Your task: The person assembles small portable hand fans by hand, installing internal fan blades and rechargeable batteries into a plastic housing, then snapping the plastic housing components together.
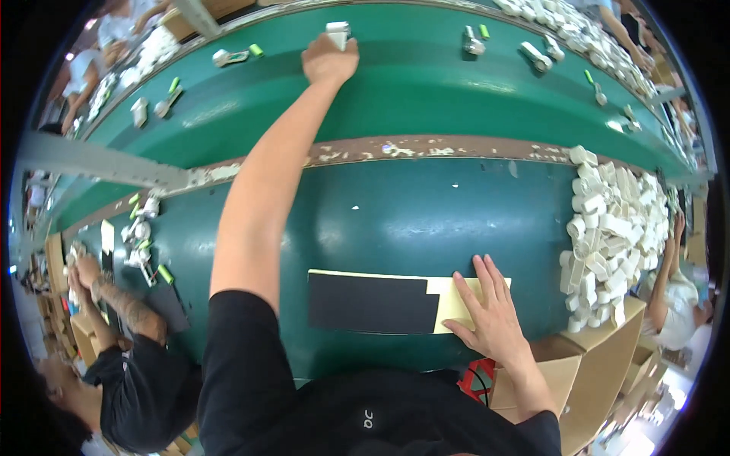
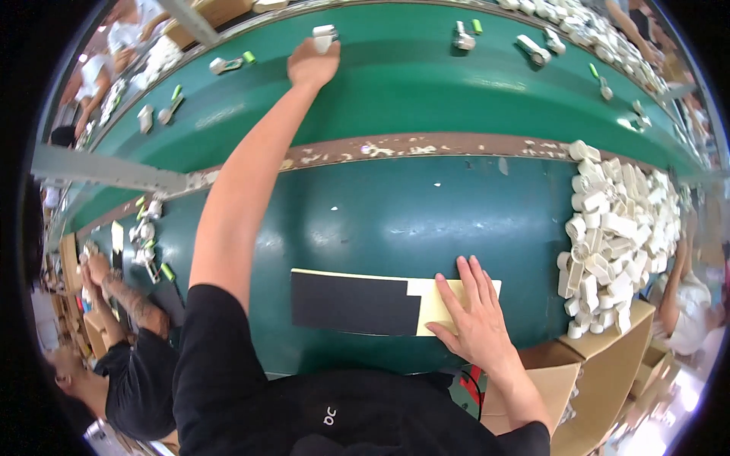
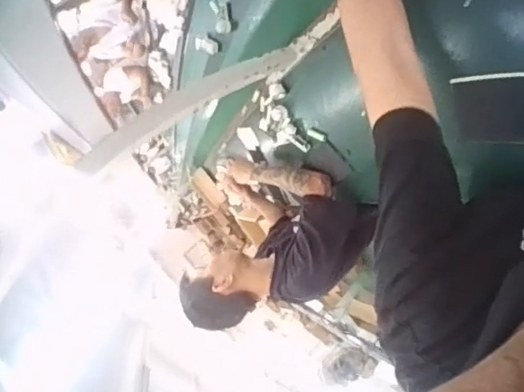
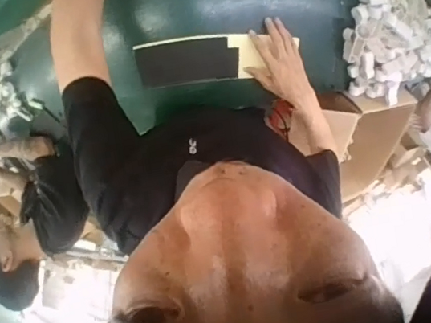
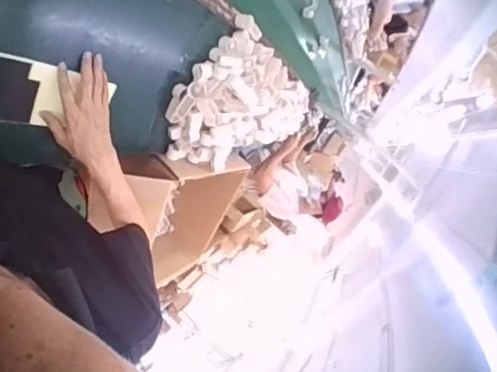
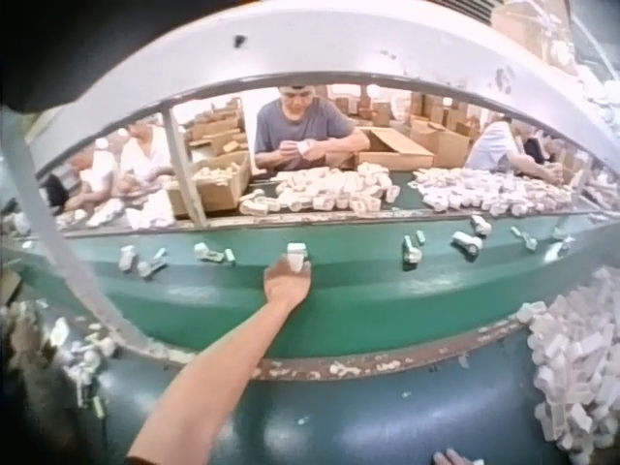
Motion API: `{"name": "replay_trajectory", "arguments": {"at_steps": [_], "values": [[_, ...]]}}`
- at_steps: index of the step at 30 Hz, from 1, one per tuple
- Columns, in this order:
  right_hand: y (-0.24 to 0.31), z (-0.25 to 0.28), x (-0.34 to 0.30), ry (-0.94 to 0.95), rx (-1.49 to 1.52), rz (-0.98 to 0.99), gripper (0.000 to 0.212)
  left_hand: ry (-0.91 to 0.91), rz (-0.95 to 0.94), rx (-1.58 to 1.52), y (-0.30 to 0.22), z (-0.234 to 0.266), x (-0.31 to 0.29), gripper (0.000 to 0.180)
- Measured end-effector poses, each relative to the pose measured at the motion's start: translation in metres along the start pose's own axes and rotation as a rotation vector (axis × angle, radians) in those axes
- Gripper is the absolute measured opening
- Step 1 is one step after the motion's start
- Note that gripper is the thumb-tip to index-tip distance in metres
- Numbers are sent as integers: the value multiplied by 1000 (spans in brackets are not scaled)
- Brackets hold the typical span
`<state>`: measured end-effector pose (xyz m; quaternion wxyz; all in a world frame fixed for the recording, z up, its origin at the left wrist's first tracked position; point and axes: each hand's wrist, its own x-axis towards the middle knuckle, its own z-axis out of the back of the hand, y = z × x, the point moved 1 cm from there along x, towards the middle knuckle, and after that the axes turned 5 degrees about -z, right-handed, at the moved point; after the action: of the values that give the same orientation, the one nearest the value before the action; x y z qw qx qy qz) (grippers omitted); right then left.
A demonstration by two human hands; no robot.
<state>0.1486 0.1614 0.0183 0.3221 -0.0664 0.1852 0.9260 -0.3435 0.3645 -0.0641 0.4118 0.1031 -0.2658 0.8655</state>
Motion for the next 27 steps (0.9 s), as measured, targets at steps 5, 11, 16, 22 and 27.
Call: {"name": "replay_trajectory", "arguments": {"at_steps": [5,11,16,22,27], "values": [[-27,31,41,-175,279,39,38,-120,-187,-56,46,0,-8,47],[-99,80,189,-556,264,28,15,-65,-269,444,126,23,34,60],[-166,91,334,-820,-79,-115,57,310,-446,794,182,57,67,60],[-208,100,439,-786,10,-449,61,326,-647,622,189,94,54,32],[-197,109,401,-757,165,-384,46,119,-777,465,160,166,-29,36]]}}
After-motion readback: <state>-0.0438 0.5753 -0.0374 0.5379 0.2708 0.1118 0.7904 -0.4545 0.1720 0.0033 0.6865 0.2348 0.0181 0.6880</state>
